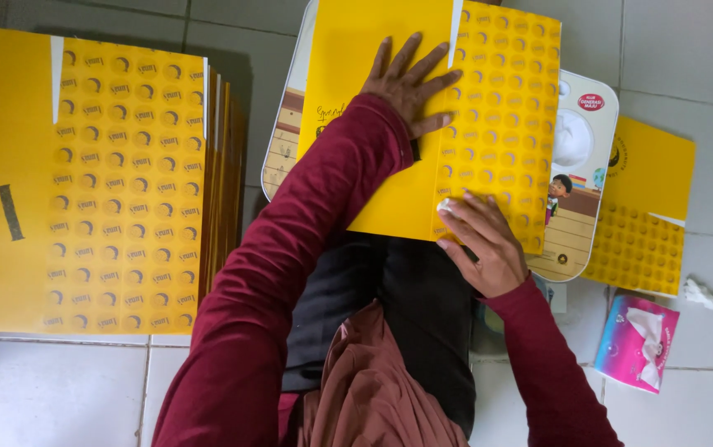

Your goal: Applying glue to the edges of yellow cardboard folders and pressing them to seal

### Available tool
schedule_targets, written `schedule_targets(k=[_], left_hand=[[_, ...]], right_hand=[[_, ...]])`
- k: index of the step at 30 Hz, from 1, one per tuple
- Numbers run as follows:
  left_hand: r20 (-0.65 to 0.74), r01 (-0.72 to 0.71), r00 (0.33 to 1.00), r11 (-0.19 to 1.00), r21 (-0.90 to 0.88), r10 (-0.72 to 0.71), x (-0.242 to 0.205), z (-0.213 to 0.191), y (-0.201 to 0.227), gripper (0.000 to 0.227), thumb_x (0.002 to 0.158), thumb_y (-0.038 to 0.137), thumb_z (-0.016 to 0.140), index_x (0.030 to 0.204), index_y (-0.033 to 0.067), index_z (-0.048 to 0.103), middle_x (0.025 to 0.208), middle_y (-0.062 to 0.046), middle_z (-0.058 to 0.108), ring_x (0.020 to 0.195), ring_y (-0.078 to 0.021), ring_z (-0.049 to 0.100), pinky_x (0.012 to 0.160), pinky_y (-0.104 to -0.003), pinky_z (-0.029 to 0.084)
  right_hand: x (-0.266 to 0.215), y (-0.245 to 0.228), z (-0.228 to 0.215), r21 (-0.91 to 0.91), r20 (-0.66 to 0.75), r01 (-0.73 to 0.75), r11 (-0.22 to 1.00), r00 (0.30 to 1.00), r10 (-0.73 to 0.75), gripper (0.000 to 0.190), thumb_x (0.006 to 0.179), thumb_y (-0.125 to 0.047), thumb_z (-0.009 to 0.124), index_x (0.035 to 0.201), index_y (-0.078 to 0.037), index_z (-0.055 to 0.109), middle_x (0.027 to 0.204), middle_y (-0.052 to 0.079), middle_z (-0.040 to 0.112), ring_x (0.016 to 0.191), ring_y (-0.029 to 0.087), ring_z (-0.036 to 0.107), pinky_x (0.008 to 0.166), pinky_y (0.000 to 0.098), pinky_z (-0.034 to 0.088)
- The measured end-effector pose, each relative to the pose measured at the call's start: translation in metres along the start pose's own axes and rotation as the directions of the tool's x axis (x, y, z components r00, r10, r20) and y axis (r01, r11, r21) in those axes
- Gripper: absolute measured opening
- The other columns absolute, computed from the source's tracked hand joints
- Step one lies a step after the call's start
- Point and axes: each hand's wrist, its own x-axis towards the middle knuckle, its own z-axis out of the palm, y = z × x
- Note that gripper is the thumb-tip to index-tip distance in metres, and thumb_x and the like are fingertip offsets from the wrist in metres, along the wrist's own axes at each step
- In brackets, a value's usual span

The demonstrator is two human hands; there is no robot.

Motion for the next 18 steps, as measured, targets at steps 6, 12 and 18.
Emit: schedule_targets(k=[6,12,18], left_hand=[[0.045,0.010,0.999,0.999,0.048,-0.012,-0.001,-0.002,0.000,0.081,0.092,0.078,0.018,0.163,0.0406,0.008,0.171,0.006,-0.005,0.155,-0.0329,-0.012,0.120,-0.062,-0.011],[-0.127,0.015,0.992,0.999,0.036,-0.010,0.024,0.042,-0.016,0.058,0.106,0.043,0.013,0.164,0.0393,0.014,0.170,0.013,0.000,0.156,-0.0297,-0.008,0.123,-0.060,-0.008],[-0.063,0.014,0.998,0.999,0.049,-0.011,0.014,0.026,-0.009,0.058,0.106,0.042,0.015,0.163,0.0367,0.008,0.171,0.010,-0.002,0.156,-0.0303,-0.008,0.123,-0.060,-0.009]], right_hand=[[-0.005,-0.007,0.006,0.033,-0.004,-0.034,0.999,0.999,0.034,0.035,0.100,-0.008,0.071,0.135,-0.003,0.067,0.141,0.012,0.065,0.137,0.033,0.058,0.123,0.0530,0.040],[-0.005,-0.015,0.006,-0.008,0.059,-0.071,0.997,0.996,0.071,0.035,0.105,0.000,0.053,0.138,-0.003,0.065,0.144,0.011,0.063,0.141,0.036,0.054,0.124,0.0516,0.036],[0.070,0.077,0.031,-0.399,0.186,-0.150,0.905,0.953,0.239,0.094,0.072,0.026,0.058,0.154,-0.021,0.052,0.157,0.002,0.054,0.150,0.039,0.041,0.125,0.0622,0.020]])
